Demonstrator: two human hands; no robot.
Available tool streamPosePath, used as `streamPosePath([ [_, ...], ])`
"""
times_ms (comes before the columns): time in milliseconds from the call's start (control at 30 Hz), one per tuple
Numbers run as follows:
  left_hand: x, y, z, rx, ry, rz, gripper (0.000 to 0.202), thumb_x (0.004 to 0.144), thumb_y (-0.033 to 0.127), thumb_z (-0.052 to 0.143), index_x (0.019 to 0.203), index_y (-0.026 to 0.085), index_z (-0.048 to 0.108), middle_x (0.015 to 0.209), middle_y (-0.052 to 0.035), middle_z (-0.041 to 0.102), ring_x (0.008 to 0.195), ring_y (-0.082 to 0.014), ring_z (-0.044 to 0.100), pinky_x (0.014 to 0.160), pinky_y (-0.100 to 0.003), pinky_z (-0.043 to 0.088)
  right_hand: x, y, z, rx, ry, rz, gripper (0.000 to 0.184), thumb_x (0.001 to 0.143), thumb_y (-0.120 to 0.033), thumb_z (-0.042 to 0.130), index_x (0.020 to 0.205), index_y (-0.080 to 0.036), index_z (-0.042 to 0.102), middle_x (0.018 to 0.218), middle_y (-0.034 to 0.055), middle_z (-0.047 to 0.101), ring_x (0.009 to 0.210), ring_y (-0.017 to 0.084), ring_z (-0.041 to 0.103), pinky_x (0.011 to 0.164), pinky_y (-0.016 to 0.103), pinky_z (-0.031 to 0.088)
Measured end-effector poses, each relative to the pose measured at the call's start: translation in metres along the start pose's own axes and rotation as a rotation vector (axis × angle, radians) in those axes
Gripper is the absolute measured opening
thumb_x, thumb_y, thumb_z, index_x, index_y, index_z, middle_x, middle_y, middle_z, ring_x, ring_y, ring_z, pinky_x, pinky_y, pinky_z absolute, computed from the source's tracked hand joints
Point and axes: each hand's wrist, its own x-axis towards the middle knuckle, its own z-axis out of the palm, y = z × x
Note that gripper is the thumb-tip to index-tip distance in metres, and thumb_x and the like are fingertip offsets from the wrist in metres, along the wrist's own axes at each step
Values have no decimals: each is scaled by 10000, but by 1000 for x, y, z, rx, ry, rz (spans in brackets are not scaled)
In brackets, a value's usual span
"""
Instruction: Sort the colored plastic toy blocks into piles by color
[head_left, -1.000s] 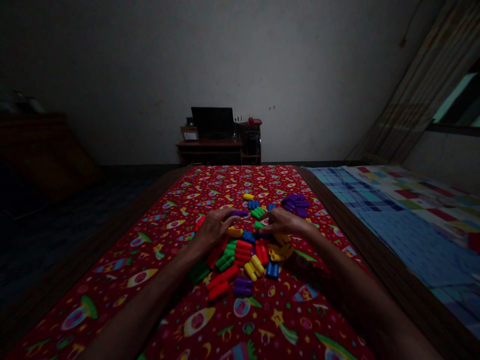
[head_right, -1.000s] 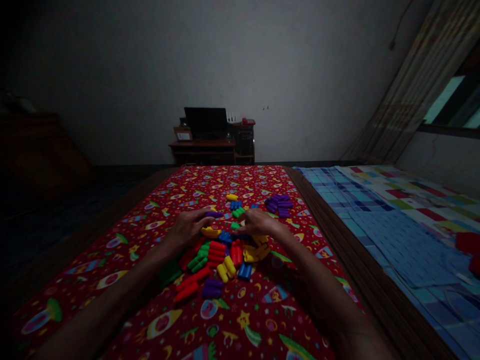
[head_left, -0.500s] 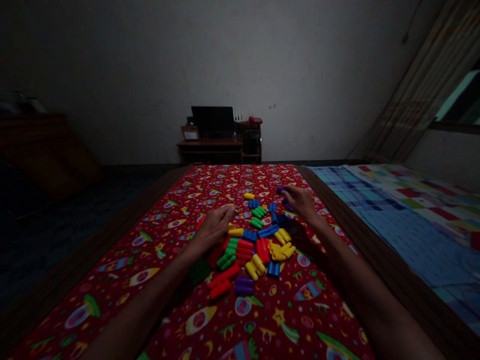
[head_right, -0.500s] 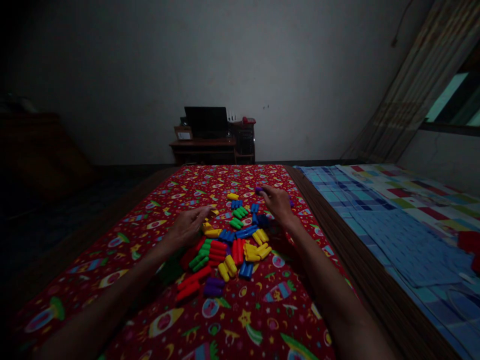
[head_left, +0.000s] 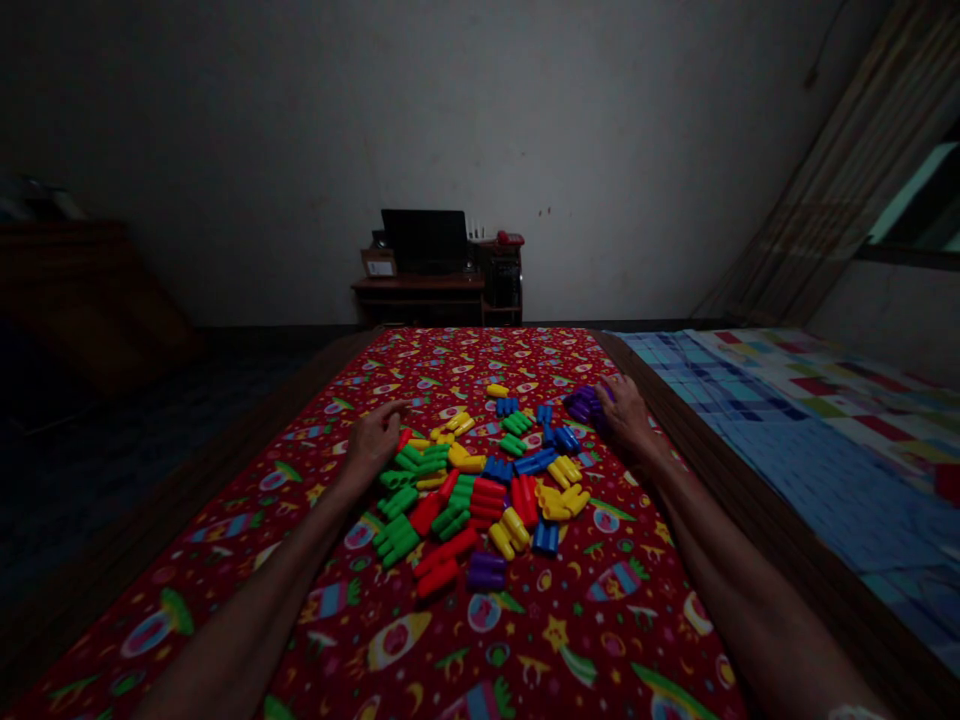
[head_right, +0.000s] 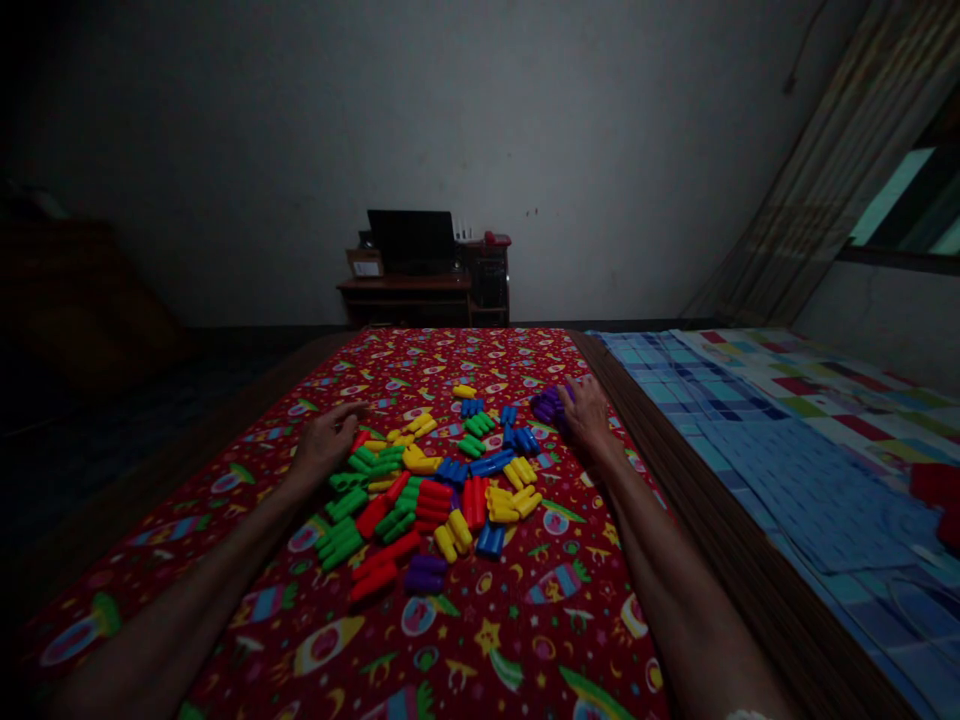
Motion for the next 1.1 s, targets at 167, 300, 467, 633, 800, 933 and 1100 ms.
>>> streamPosePath([
  [167,0,-28,2,-151,-12,-172,426,781,211,412,1102,123,678,960,-88,758,882,-212,708,827,-316,553,1,-26,13,-166,-107,-171,534,921,-556,442,1386,-299,501,1439,138,461,1309,349,389,1061,570,251],
  [300,4,-44,4,-266,-26,-186,417,771,223,428,1107,166,668,894,-61,760,837,-203,711,785,-312,565,3,-25,23,-189,-116,-142,435,944,-470,435,1280,-239,588,1380,157,510,1277,318,428,1071,557,239],
  [467,7,-53,9,-170,-37,-159,439,760,258,441,1124,162,667,969,-73,757,905,-218,703,802,-316,556,7,-4,27,-193,-88,-108,387,936,-399,457,1217,-193,624,1339,167,541,1256,305,451,1050,500,287],
  [633,5,-48,6,-89,-25,-132,425,753,259,441,1087,173,691,976,-60,763,915,-219,703,827,-309,550,15,10,27,-188,-88,-92,373,921,-383,473,1185,-192,654,1302,162,569,1239,306,461,1047,493,284],
  [800,3,-41,4,-56,-14,-111,406,739,261,448,1033,177,716,976,-56,762,938,-234,699,856,-327,547,17,17,23,-171,-122,-125,398,918,-405,464,1199,-188,645,1282,159,567,1198,296,481,1036,495,298],
  [933,2,-37,4,-23,-28,-114,381,724,244,440,958,191,735,976,-42,763,923,-229,699,859,-324,546,12,12,18,-170,-108,-160,466,915,-480,458,1277,-220,593,1317,156,543,1242,325,443,1065,571,235],
  [1100,2,-35,4,16,-41,-45,343,708,237,450,882,216,744,969,-31,762,938,-232,690,895,-327,535,10,-2,27,-215,-93,-244,430,960,-432,377,1265,-220,594,1392,168,505,1303,334,396,1092,601,163],
])
